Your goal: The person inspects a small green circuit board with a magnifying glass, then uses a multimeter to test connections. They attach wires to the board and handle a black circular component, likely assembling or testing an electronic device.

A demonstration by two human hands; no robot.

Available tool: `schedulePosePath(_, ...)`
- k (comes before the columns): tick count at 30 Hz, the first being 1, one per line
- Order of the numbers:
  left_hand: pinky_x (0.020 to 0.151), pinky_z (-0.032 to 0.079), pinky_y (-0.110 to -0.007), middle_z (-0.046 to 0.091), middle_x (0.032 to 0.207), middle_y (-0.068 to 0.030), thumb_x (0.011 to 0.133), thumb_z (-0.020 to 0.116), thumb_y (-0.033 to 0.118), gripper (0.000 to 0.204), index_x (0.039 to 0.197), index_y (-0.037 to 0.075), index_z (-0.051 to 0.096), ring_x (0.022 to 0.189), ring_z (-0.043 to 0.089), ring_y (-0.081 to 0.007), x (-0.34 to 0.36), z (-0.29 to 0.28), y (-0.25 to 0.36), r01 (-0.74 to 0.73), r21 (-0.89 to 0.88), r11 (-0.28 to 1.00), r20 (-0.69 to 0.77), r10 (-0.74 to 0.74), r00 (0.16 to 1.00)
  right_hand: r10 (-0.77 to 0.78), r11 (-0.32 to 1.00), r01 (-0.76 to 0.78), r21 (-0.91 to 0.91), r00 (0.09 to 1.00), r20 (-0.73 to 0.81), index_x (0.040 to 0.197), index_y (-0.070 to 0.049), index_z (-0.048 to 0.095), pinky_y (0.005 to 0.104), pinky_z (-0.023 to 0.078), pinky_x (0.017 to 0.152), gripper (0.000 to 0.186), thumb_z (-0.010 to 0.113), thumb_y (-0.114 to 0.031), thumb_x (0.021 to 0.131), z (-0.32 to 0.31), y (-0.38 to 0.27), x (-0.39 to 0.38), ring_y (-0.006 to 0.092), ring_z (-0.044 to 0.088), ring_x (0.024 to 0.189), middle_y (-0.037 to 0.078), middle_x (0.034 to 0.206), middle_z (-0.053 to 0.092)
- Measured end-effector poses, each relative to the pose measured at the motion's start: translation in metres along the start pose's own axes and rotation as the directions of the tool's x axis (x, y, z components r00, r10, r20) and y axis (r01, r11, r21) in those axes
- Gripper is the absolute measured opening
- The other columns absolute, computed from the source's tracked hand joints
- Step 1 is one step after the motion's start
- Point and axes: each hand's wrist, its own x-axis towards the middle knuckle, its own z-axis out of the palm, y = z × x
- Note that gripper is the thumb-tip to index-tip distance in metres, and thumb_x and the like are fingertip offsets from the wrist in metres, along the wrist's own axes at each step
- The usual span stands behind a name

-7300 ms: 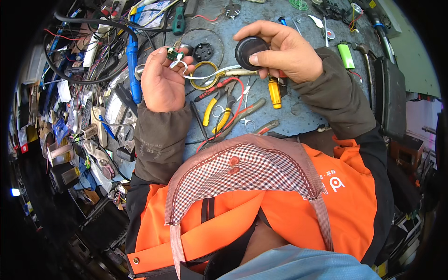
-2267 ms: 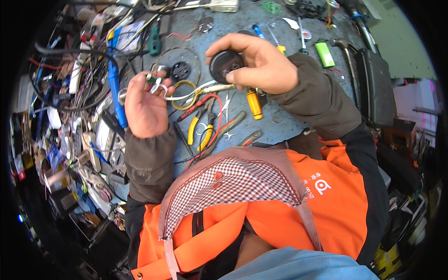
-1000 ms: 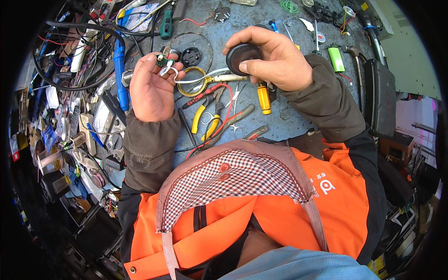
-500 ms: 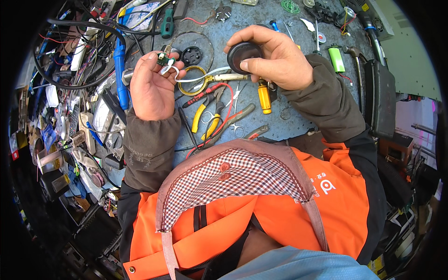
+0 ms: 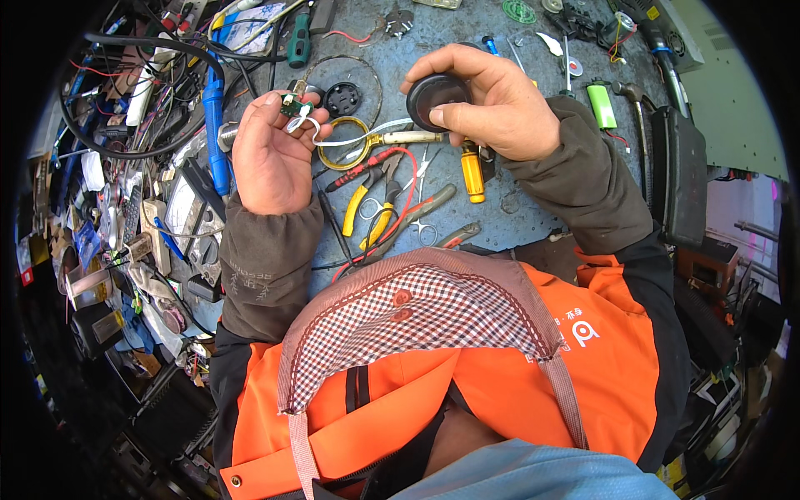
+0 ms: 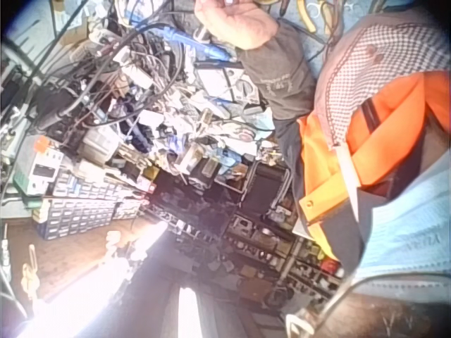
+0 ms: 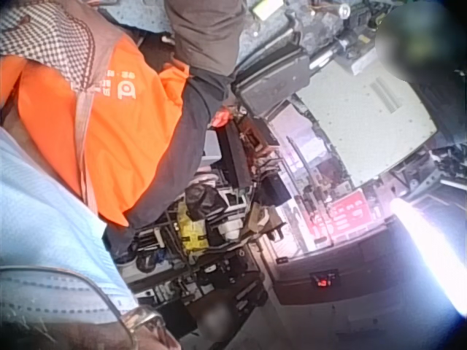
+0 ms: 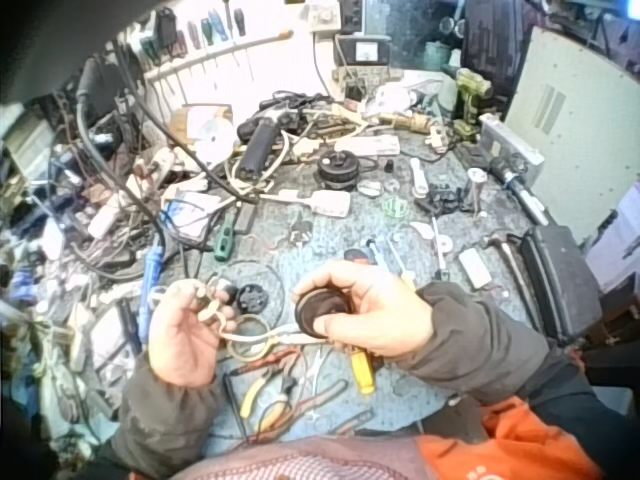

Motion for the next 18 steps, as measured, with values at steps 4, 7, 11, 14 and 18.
schedulePosePath(4,0.078,0.059,-0.041,0.069,0.106,-0.0191,0.102,0.056,0.023,0.022,0.111,0.003,0.057,0.087,0.07,-0.0279,0.0,0.0,0.0,-0.004,0.0,1.0,0.004,0.004,1.0,-0.014,1.0,0.014,0.005,1.0,-0.004,0.126,-0.005,0.064,0.0206,0.051,0.063,0.038,0.066,-0.001,0.088,0.0,0.002,0.0,0.0043,0.059,0.074,0.002,0.098,0.065)
schedulePosePath(7,0.078,0.059,-0.041,0.069,0.106,-0.019,0.101,0.057,0.023,0.022,0.11,0.003,0.057,0.087,0.07,-0.0281,0.0,0.001,0.001,-0.001,-0.005,1.0,0.014,0.001,1.0,-0.003,1.0,0.004,0.031,1.0,-0.019,0.126,-0.006,0.064,0.0203,0.051,0.063,0.038,0.066,-0.001,0.088,0.001,0.001,0.0,0.0041,0.059,0.074,0.002,0.098,0.065)
schedulePosePath(11,0.077,0.059,-0.042,0.069,0.105,-0.0186,0.1,0.059,0.024,0.022,0.109,0.004,0.057,0.087,0.07,-0.0286,0.0,-0.002,0.001,0.005,-0.006,1.0,-0.014,-0.006,1.0,0.061,0.997,-0.06,0.046,0.998,-0.021,0.13,-0.006,0.063,0.0192,0.051,0.058,0.04,0.062,-0.002,0.09,0.002,-0.008,-0.001,0.0051,0.062,0.069,0.004,0.099,0.068)
schedulePosePath(14,0.077,0.059,-0.042,0.069,0.105,-0.0181,0.1,0.06,0.025,0.023,0.108,0.004,0.057,0.087,0.07,-0.0288,0.001,-0.001,0.0,0.011,-0.021,1.0,-0.019,-0.011,1.0,0.078,0.993,-0.078,0.086,0.997,0.002,0.136,-0.005,0.061,0.0193,0.051,0.052,0.044,0.051,-0.003,0.094,-0.002,-0.005,-0.001,0.0084,0.068,0.069,0.009,0.101,0.07)
schedulePosePath(18,0.075,0.058,-0.043,0.069,0.103,-0.0172,0.1,0.058,0.025,0.023,0.109,0.004,0.058,0.087,0.07,-0.0291,0.001,0.0,0.0,0.016,-0.02,1.0,-0.024,-0.017,1.0,0.046,0.99,-0.05,0.13,0.998,0.033,0.138,-0.002,0.059,0.0202,0.054,0.054,0.045,0.044,-0.004,0.095,-0.003,-0.001,-0.001,0.0107,0.07,0.072,0.011,0.106,0.07)
